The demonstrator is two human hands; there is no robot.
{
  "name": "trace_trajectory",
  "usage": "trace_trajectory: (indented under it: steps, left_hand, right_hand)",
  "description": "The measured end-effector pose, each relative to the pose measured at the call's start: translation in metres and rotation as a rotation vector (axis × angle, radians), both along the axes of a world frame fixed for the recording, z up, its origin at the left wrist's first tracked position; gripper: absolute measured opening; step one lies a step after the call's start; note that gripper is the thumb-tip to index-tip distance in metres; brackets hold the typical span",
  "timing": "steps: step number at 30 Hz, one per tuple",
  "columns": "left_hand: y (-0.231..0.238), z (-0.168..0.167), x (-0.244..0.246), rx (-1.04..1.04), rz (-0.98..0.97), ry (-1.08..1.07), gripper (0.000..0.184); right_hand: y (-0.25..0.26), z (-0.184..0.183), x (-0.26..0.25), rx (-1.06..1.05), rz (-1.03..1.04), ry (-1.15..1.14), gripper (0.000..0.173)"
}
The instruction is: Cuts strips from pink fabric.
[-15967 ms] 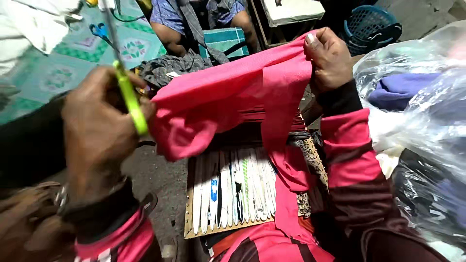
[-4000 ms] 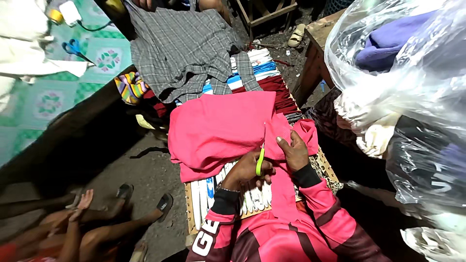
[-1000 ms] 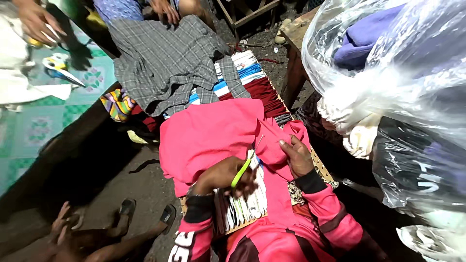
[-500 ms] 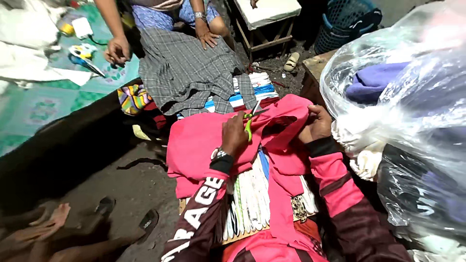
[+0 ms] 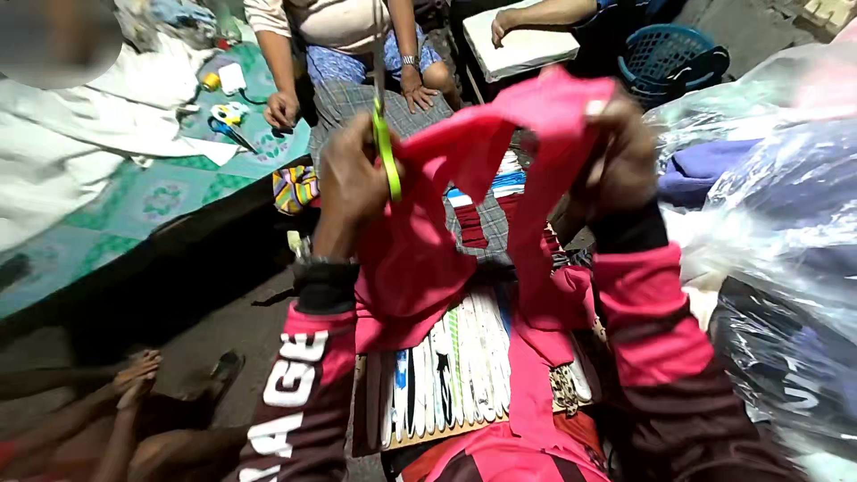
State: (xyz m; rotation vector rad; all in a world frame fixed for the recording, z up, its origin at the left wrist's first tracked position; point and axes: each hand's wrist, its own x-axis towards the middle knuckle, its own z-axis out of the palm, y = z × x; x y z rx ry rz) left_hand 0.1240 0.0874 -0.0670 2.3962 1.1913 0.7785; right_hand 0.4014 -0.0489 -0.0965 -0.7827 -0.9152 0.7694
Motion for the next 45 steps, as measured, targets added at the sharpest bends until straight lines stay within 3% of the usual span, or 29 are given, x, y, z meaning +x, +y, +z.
trace_trajectory:
  steps: [2,4,6,8,12,14,17,21,25,27,30,34,38,40,43,45]
  left_hand:
    - [-0.042,-0.042,-0.021,-0.141,-0.013,0.143,0.039]
    - [-0.066,-0.107,-0.043,-0.28,-0.014,0.328,0.032]
    - [-0.084,-0.152,-0.062,-0.413,-0.005,0.487,0.027]
    - [-0.105,-0.165,-0.075,-0.485,0.01,0.544,0.027]
    - [-0.132,-0.159,-0.091,-0.441,0.062,0.54,0.027]
    - [-0.136,-0.155,-0.101,-0.375,0.076,0.47,0.028]
    - [-0.136,-0.152,-0.116,-0.332,0.077,0.366,0.031]
    - [-0.136,-0.15,-0.122,-0.354,0.067,0.382,0.029]
    - [-0.136,-0.149,-0.121,-0.367,0.075,0.408,0.03]
    - [-0.134,-0.151,-0.122,-0.368,0.091,0.382,0.032]
    - [-0.131,-0.146,-0.119,-0.323,0.117,0.317,0.032]
    - [-0.128,-0.138,-0.119,-0.301,0.148,0.257,0.034]
    - [-0.12,-0.143,-0.086,-0.326,0.153,0.171,0.034]
    - [-0.114,-0.153,-0.064,-0.315,0.183,0.17,0.03]
    - [-0.106,-0.162,-0.036,-0.373,0.248,0.321,0.028]
    - [-0.103,-0.161,-0.027,-0.455,0.243,0.45,0.03]
  right_hand:
    - [-0.048,-0.057,-0.022,-0.323,-0.092,-0.352,0.017]
    - [-0.108,-0.12,-0.05,-0.724,0.15,-0.651,0.023]
    - [-0.159,-0.155,-0.081,-0.928,0.462,-0.773,0.024]
    - [-0.197,-0.165,-0.102,-0.974,0.632,-0.762,0.026]
    - [-0.219,-0.157,-0.107,-0.993,0.676,-0.765,0.033]
    - [-0.208,-0.142,-0.098,-1.009,0.677,-0.824,0.042]
    - [-0.173,-0.132,-0.084,-0.993,0.449,-0.92,0.044]
    - [-0.106,-0.166,-0.084,-0.962,0.114,-0.913,0.033]
    - [-0.063,-0.191,-0.105,-1.133,0.204,-1.077,0.048]
    - [-0.057,-0.194,-0.112,-1.196,0.245,-1.132,0.04]
    - [-0.062,-0.182,-0.094,-1.111,0.206,-1.062,0.032]
    - [-0.069,-0.133,-0.034,-0.887,0.036,-0.936,0.029]
    - [-0.03,-0.108,0.014,-0.79,0.085,-0.741,0.027]
    - [0.007,-0.113,0.029,-0.81,0.076,-0.709,0.027]
    - [0.048,-0.149,0.032,-0.9,-0.123,-0.676,0.029]
    - [0.042,-0.17,0.019,-0.97,-0.211,-0.688,0.045]
